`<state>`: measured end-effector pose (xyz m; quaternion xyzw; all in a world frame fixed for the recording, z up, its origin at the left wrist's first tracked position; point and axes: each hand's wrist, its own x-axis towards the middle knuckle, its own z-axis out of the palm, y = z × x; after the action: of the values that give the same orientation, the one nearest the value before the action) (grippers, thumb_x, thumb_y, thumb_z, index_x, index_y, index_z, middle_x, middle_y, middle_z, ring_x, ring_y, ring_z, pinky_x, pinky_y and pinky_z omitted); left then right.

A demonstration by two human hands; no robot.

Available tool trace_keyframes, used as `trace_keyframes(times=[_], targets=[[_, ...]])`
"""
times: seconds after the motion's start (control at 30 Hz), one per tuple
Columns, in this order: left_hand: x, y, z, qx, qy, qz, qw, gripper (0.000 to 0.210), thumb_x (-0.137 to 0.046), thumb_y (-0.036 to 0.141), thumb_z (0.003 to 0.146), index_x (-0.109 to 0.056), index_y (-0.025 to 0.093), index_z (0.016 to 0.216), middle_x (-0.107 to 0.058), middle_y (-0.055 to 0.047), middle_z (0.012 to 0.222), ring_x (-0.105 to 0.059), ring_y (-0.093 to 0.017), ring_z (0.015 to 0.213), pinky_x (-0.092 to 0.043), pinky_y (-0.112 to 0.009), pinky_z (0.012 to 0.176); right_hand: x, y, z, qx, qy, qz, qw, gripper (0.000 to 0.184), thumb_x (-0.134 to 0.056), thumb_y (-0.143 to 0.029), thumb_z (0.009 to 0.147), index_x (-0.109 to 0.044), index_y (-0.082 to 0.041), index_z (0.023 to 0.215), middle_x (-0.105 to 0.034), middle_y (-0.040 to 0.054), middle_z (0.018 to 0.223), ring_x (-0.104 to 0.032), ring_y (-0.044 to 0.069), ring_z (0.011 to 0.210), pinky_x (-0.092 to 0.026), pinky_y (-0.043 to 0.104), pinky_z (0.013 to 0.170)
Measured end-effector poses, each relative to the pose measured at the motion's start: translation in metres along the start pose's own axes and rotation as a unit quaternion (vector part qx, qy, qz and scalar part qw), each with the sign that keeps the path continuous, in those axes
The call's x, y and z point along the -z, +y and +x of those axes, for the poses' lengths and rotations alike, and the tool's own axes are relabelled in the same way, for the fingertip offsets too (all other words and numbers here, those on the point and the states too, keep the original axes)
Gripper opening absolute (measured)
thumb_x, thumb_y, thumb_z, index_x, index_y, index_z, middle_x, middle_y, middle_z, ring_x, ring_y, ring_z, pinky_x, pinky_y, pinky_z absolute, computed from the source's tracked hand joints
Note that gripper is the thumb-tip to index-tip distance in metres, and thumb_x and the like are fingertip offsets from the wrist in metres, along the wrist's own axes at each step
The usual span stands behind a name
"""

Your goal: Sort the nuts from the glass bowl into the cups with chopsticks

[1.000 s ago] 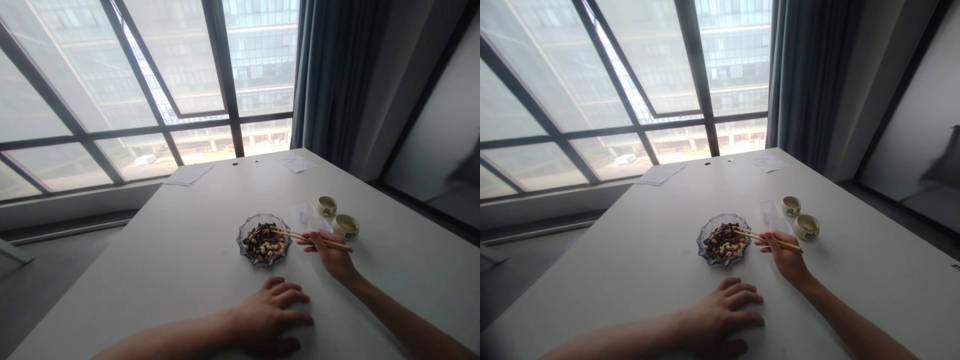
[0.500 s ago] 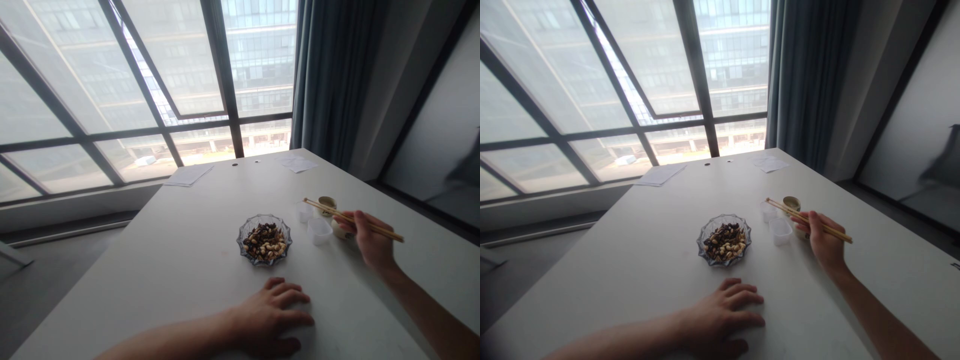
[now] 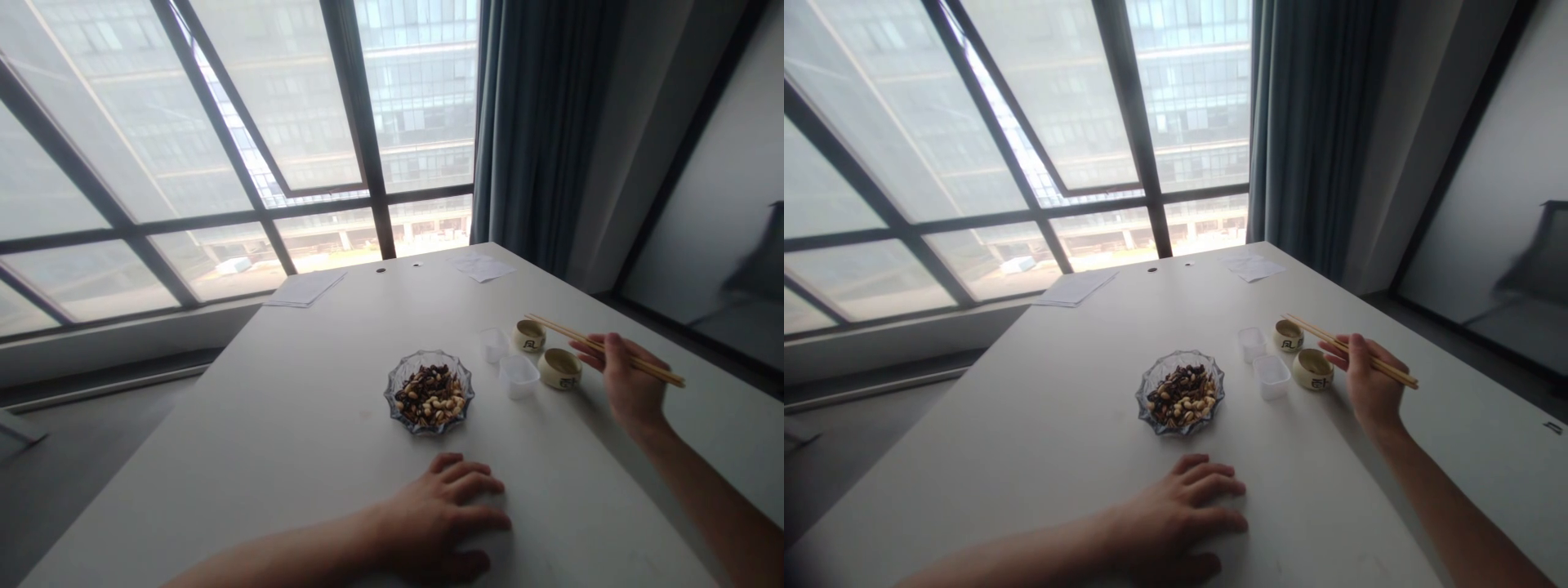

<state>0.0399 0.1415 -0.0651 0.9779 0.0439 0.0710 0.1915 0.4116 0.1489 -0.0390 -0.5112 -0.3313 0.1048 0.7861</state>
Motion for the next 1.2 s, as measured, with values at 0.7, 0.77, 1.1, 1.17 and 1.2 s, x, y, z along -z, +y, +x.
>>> trace_keyframes(times=[0.7,0.77,1.1,1.17,1.2], targets=[[0.006,0.004,0.000,0.004,-0.007,0.007,1.000,0.048,-0.061,0.052,0.103,-0.056,0.031,0.146,-0.053,-0.007,0.158,-0.047,-0.033,0.147,-0.026,-0.053,0.127,-0.065,-0.012,-0.107,-0.122,-0.300,0.036,0.946,0.045,-0.075,-0.061,0.092,-0.079,-0.016,0.090,-0.082,0.0123,0.085,-0.084,0.030,0.078,-0.071,0.033,0.059],[0.008,0.005,0.000,0.004,-0.006,0.007,1.000,0.047,-0.060,0.052,0.103,-0.056,0.031,0.146,-0.053,-0.007,0.157,-0.047,-0.032,0.148,-0.026,-0.052,0.127,-0.067,-0.008,-0.109,-0.133,-0.298,0.039,0.944,0.046,-0.076,-0.062,0.090,-0.079,-0.016,0.090,-0.083,0.0127,0.086,-0.084,0.031,0.079,-0.071,0.034,0.060],[0.007,0.004,-0.001,-0.004,0.011,0.004,1.000,0.045,-0.056,0.053,0.105,-0.056,0.031,0.145,-0.053,-0.005,0.158,-0.045,-0.029,0.149,-0.023,-0.049,0.128,-0.066,-0.004,-0.110,-0.133,-0.288,0.036,0.948,0.047,-0.076,-0.062,0.090,-0.081,-0.015,0.091,-0.083,0.0134,0.087,-0.084,0.032,0.081,-0.072,0.036,0.063],[0.007,0.004,-0.001,-0.002,0.007,0.007,1.000,0.046,-0.057,0.052,0.105,-0.056,0.031,0.145,-0.053,-0.005,0.158,-0.046,-0.030,0.149,-0.024,-0.049,0.128,-0.065,-0.006,-0.110,-0.128,-0.279,0.035,0.951,0.047,-0.076,-0.062,0.090,-0.081,-0.015,0.091,-0.083,0.0132,0.086,-0.084,0.031,0.080,-0.072,0.036,0.063],[0.007,0.004,-0.001,-0.002,0.007,0.008,1.000,0.046,-0.057,0.052,0.105,-0.056,0.031,0.145,-0.054,-0.005,0.157,-0.046,-0.030,0.148,-0.024,-0.049,0.128,-0.065,-0.007,-0.109,-0.124,-0.275,0.034,0.953,0.046,-0.076,-0.061,0.091,-0.081,-0.015,0.091,-0.083,0.0130,0.086,-0.084,0.031,0.080,-0.072,0.036,0.064]])
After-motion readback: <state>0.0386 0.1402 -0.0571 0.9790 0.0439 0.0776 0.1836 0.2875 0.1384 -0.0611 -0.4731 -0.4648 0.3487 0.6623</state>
